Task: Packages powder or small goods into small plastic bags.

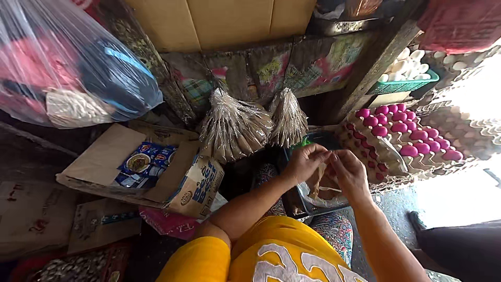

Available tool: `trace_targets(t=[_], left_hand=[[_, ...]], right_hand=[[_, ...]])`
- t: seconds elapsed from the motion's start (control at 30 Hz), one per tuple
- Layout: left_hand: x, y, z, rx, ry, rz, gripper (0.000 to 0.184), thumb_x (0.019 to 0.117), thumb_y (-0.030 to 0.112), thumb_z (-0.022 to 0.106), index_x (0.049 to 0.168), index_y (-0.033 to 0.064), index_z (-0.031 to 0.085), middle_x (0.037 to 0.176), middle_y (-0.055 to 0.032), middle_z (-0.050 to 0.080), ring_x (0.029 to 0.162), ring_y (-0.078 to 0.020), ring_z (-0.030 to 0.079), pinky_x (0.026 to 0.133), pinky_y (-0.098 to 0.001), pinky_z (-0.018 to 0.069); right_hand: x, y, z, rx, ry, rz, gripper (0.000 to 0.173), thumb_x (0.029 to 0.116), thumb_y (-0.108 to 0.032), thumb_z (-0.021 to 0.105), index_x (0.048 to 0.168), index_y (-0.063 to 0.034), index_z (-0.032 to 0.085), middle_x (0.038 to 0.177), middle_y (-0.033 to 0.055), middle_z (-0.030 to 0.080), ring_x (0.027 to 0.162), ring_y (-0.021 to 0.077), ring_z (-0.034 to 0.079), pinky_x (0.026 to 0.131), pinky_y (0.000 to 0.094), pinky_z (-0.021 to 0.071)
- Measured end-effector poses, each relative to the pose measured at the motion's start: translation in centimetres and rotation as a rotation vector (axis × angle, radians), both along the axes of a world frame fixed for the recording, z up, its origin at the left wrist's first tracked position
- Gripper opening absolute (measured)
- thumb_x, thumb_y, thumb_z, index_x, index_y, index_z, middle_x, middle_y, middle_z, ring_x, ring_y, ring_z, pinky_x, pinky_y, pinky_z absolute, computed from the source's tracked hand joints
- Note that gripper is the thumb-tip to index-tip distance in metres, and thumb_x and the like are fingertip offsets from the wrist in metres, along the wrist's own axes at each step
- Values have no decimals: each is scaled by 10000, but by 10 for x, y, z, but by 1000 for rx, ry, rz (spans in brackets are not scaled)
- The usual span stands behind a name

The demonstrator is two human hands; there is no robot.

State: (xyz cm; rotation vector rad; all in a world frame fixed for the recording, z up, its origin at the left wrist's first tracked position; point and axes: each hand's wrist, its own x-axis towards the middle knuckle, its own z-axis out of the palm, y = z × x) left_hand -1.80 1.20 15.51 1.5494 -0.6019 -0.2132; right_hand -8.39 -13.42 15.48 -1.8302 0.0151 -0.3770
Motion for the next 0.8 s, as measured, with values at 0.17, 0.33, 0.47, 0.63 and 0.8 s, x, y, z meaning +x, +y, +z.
trace_targets(t=[0.17, 0.33, 0.47, 0.63, 0.8], left_hand=[[70, 11, 16, 48, -64, 143, 235, 1028, 168, 608, 1102, -40, 687, 981, -117, 707, 883, -129, 658, 859, -341, 534], [138, 14, 25, 102, 25, 307, 228, 1034, 144, 589, 1133, -40, 680, 1024, -150, 697, 930, -182, 647, 891, -386, 518], [166, 18, 31, 187, 38, 371, 255, 1046, 178, 577, 1160, -33, 664, 1071, -162, 693, 984, -213, 652, 933, -415, 509], [184, 15, 37, 238, 31, 451, 260, 1038, 177, 598, 1184, -25, 671, 1110, -179, 695, 1032, -241, 659, 964, -430, 505], [189, 11, 40, 367, 19, 552, 261, 1042, 212, 590, 1187, 17, 685, 1113, -167, 709, 1062, -279, 670, 975, -485, 501]], right_hand=[[85, 9, 18, 74, 66, 79, 201, 1080, -193, 512, 1126, -15, 593, 842, 23, 639, 645, 68, 614, 613, 261, 557], [166, 25, 27, 78, 82, 127, 215, 1079, -209, 527, 1158, -16, 582, 914, 82, 642, 714, 133, 625, 613, 312, 538], [207, 36, 29, 41, 94, 67, 215, 1072, -183, 542, 1126, 11, 616, 848, 68, 628, 649, 96, 558, 589, 274, 478], [234, 41, 28, -29, 150, 24, 249, 1086, -178, 505, 1154, 36, 613, 893, 124, 629, 711, 167, 584, 676, 355, 510], [254, 40, 24, -128, 207, -11, 291, 1088, -196, 484, 1196, 30, 630, 1030, 211, 670, 856, 297, 655, 810, 502, 534]])
